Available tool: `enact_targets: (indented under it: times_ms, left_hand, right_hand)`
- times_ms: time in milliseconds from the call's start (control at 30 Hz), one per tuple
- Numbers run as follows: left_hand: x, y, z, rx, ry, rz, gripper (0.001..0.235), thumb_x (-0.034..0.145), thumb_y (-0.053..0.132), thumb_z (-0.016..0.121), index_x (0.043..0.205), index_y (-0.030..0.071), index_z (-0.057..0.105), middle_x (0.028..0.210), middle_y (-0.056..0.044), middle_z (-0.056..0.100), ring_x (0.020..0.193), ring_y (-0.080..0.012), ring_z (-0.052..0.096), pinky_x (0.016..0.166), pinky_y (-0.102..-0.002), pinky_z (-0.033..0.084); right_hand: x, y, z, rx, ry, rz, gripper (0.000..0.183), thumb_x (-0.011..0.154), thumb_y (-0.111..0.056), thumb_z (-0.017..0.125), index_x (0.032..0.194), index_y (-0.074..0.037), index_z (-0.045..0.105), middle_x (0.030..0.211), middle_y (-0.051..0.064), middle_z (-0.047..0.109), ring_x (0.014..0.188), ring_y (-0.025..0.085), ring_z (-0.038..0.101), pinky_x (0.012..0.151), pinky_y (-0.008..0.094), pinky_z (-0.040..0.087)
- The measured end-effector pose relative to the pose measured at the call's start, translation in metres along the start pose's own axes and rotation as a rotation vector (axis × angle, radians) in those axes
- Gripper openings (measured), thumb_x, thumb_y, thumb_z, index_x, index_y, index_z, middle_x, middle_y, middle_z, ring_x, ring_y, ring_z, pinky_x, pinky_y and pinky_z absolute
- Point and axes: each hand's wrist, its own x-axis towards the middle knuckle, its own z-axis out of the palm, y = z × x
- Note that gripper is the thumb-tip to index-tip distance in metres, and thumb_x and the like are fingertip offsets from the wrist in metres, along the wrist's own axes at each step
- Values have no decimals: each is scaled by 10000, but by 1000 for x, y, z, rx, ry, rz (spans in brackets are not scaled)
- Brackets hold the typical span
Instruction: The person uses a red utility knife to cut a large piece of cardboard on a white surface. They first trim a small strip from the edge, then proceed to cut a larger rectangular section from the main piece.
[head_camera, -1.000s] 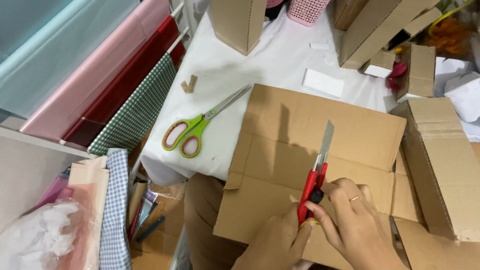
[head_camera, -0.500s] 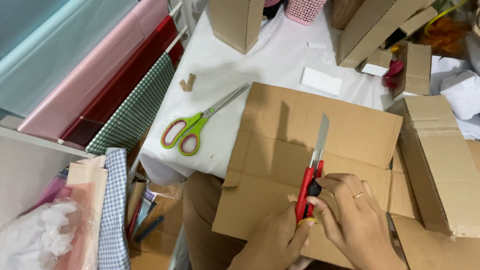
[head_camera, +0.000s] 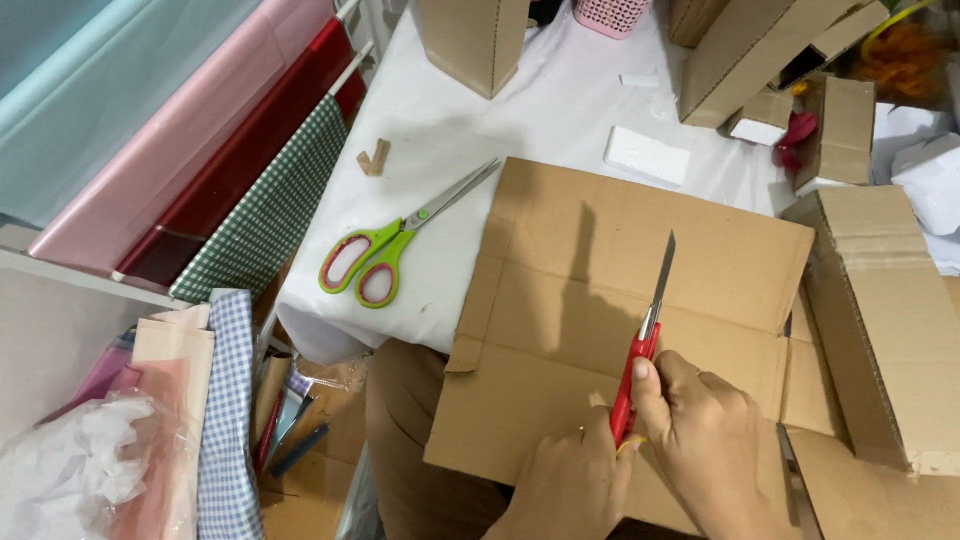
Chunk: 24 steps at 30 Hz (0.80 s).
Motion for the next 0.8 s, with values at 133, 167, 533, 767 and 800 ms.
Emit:
enact_targets:
  times_ms: [133,167,533,767,800]
  left_hand:
    - [0,0,2,-17,-40,-62,560,1062,346,526,1400,-96,464,740,-218,665,533,-456,636,454,-592,466]
    - [0,-2,5,18,28,-23,547,1048,323,560,1388,-100,488,690,-203,653,493,-418,629,420,-553,472]
    - [3,11,-75,-328,-148,51,383,1034,404,452,1066,31,533,862,-199,646,684,-505,603,613,-567,435]
    - [5,-53,-122,323,285,118,225,1030,345,608,906,162,572,605,-57,606,513,-282,627,432,-438,441]
    - [6,-60,-132,325,288,115,225,1030,345,608,906,162,572,605,-57,606,513,-282,627,432,-438,441]
  right_hand:
    - [7,-6,-7,234,-264,168,456,1041,-442,422,707,-155,540,485,28,484,466,256,476,527,390,382]
    - [9,-7,-9,397,-306,182,442,1049,-411,424,731,-133,553,491,21,436,453,193,423,529,340,366]
    - [18,-17,-22,1311,-384,103,312,908,-279,645,1025,4,708,1043,165,738,992,274,722,899,420,605]
    - [39,-12,-30,854,-289,130,274,967,-50,612,1225,-43,706,772,25,657,606,110,498,603,234,418]
    - [40,-12,-31,855,-290,127,274,967,-50,612,1225,-43,706,772,25,657,606,110,498,603,234,418]
